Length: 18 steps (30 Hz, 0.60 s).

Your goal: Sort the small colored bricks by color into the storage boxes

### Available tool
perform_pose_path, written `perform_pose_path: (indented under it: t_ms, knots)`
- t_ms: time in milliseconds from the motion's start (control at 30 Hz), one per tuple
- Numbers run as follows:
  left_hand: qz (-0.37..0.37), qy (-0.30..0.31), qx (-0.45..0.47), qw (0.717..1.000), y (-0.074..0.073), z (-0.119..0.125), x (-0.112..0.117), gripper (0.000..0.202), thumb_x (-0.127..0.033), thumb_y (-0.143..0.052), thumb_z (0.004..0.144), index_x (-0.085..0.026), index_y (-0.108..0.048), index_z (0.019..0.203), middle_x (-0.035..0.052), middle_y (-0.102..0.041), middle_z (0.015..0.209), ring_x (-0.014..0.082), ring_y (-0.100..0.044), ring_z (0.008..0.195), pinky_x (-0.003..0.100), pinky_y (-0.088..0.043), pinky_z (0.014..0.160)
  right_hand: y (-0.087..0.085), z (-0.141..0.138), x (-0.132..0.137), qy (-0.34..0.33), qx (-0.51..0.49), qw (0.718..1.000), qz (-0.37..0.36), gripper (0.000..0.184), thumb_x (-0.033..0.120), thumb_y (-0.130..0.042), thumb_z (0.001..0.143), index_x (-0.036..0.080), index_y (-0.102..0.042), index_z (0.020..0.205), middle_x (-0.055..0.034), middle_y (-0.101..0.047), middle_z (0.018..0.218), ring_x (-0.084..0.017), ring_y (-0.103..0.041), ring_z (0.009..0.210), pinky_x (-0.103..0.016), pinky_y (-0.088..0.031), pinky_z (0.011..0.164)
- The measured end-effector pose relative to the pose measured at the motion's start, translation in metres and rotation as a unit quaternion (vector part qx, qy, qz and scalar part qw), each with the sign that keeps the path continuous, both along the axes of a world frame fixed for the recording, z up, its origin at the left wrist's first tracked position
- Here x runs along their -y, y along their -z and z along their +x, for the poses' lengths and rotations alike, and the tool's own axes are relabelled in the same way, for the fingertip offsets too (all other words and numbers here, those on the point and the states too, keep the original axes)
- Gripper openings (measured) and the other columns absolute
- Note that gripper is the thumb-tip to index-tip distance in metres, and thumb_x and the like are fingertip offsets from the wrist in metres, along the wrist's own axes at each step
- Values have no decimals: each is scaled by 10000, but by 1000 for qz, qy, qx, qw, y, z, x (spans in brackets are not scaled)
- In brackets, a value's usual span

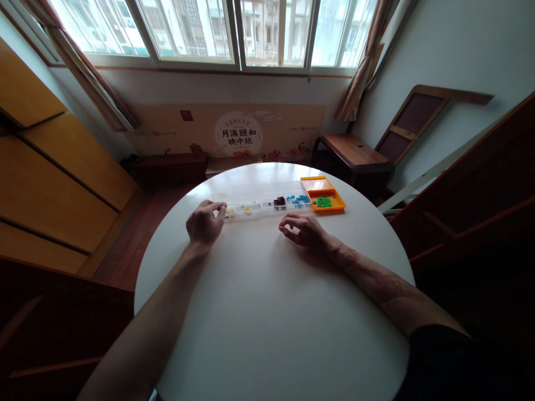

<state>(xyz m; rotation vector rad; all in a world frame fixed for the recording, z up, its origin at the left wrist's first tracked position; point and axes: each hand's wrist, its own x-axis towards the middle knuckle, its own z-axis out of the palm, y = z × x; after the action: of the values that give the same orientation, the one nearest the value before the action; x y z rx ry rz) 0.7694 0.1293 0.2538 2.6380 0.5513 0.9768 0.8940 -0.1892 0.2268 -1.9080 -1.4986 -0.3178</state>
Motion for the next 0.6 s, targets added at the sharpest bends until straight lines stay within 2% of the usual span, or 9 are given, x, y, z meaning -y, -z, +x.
perform_pose_path:
  t_ms: [100, 167, 267, 367, 500, 600]
  knots:
    - [12, 80, 6, 997, -1, -1, 10, 313, -457, -648, 1049, -238, -870, 1031, 40, -791, 998, 164, -641, 689, 304, -426, 629, 1, 1, 0, 10, -2, 1000, 2, 156, 321, -637, 1078, 253, -738, 980, -40, -777, 975, -184, -675, 797, -330, -531, 804]
    - [29, 156, 8, 987, 0, -1, 17, 331, -452, -625, 1071, -232, -865, 1008, 50, -798, 1015, 173, -675, 742, 307, -472, 672, 1, 2, 0, 22, 0, 1000, 5, 156, 312, -632, 1077, 252, -738, 981, -43, -777, 978, -191, -678, 820, -340, -535, 816]
    - [59, 274, 4, 960, 3, 0, 23, 341, -431, -593, 1098, -238, -865, 1027, 73, -809, 1047, 216, -734, 903, 337, -551, 803, -1, 2, 1, 39, 8, 999, 20, 158, 305, -628, 1074, 248, -732, 969, -49, -776, 984, -204, -679, 849, -361, -545, 850]
    - [73, 354, -16, 932, 8, 2, 26, 298, -426, -613, 1095, -265, -864, 1101, 77, -815, 1115, 231, -757, 989, 361, -587, 885, -7, 5, 4, 59, 3, 997, 48, 130, 281, -637, 1060, 253, -726, 970, -47, -776, 1001, -218, -685, 895, -374, -553, 891]
    - [65, 406, -37, 911, 14, 3, 28, 269, -411, -627, 1090, -283, -864, 1100, 70, -819, 1137, 213, -769, 973, 350, -600, 887, -20, 21, 17, 129, 1, 985, 112, 140, 283, -622, 1052, 252, -711, 948, -39, -748, 967, -225, -673, 876, -381, -554, 884]
    - [60, 413, -45, 907, 18, 3, 29, 280, -410, -623, 1092, -288, -870, 1040, 58, -828, 1102, 204, -769, 935, 337, -594, 846, -27, 47, 36, 228, 5, 962, 149, 171, 324, -599, 1048, 247, -690, 926, -51, -730, 943, -251, -666, 923, -410, -552, 928]
